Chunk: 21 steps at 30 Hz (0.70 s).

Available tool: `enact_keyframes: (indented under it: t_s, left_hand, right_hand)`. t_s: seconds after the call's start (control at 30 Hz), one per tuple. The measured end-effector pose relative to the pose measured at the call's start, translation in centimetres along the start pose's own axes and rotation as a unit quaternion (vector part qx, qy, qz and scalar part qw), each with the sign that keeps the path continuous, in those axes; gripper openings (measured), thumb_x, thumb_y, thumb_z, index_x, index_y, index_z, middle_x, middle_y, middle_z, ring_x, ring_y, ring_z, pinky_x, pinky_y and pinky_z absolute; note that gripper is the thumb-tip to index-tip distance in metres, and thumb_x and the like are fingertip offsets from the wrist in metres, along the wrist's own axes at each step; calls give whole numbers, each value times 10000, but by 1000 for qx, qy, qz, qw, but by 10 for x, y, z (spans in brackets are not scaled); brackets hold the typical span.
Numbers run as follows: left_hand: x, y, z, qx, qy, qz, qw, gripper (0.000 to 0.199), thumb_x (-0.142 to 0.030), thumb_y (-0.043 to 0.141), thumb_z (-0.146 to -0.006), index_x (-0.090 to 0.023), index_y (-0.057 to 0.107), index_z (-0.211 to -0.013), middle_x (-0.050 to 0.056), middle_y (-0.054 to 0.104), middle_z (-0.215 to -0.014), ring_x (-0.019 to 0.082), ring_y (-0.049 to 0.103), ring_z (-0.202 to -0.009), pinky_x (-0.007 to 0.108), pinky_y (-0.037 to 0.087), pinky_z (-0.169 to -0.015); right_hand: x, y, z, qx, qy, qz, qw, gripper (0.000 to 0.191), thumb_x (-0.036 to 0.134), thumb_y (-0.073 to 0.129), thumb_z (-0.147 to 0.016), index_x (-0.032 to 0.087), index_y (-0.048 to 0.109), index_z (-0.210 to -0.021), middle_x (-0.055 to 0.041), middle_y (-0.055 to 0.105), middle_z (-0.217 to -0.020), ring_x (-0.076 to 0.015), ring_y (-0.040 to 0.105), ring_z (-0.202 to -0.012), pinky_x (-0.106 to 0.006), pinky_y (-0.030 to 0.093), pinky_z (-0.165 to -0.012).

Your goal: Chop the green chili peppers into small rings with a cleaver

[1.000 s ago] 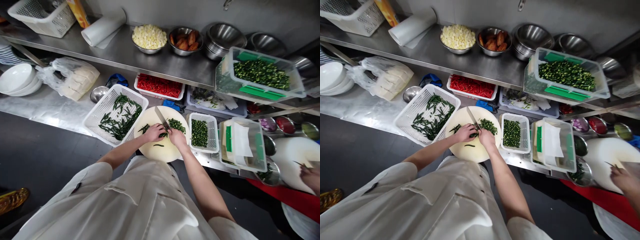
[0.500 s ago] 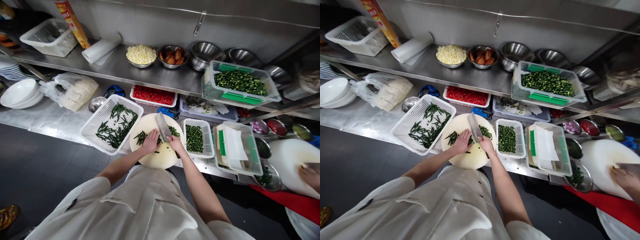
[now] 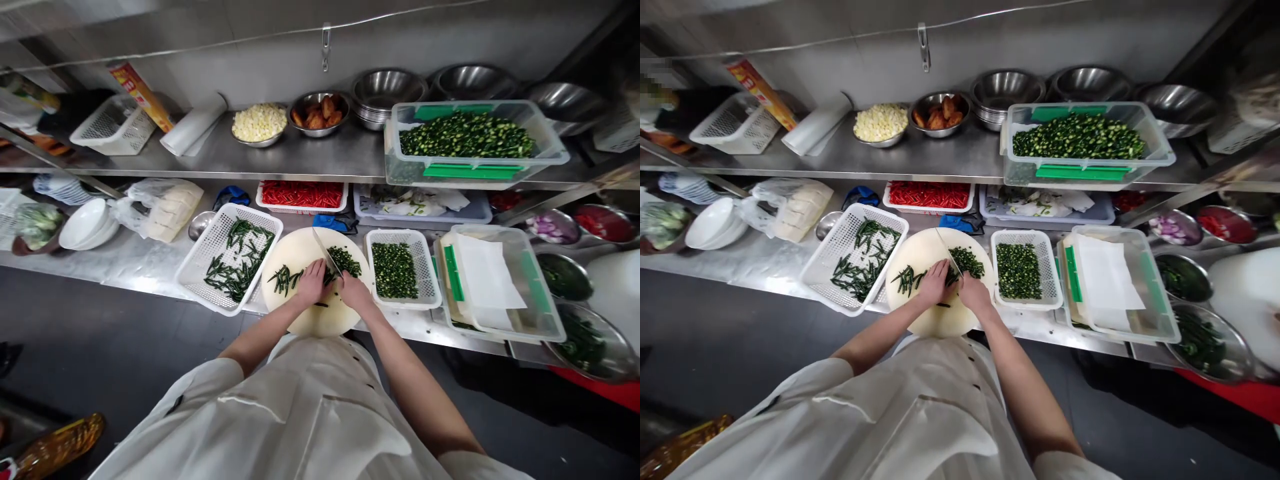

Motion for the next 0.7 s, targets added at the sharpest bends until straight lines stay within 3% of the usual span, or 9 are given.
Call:
enact_keyframes:
  t_s: [0.17,0.37,0.7]
  left_hand:
    - [14,-22,-5,14,37,23,999,745,-484,758,-912,-153,514,-1533,189,572,-1438,368,516,-1357,508,470,-1171]
    - [11,-21,-14,73,188,70,977,303,-367,696,-957,-220,704,-1222,139,591,-1276,308,513,-1227,465,481,-1117]
    - [18,-23,-9,90,195,66,974,300,-388,628,-998,-228,719,-1235,139,602,-1295,307,522,-1233,456,465,-1124]
  right_hand:
    - [3,-21,3,-12,-12,24,1000,501,467,290,-1160,182,691,-1255,-187,769,-1213,-309,734,-1128,-361,491,-937]
    - [21,-22,-3,3,-10,51,999,470,434,291,-1159,189,668,-1296,-179,774,-1184,-290,743,-1095,-354,500,-922]
    - [32,-13,-10,10,13,43,999,466,435,345,-1154,169,686,-1329,-202,769,-1207,-304,735,-1127,-366,491,-960]
Point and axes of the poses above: each hand's wrist, its own z-axis away from the middle knuckle, its own y-axis out of the palm, x = y × z, the point moved 8 cm from there along -z, towards the middle knuckle
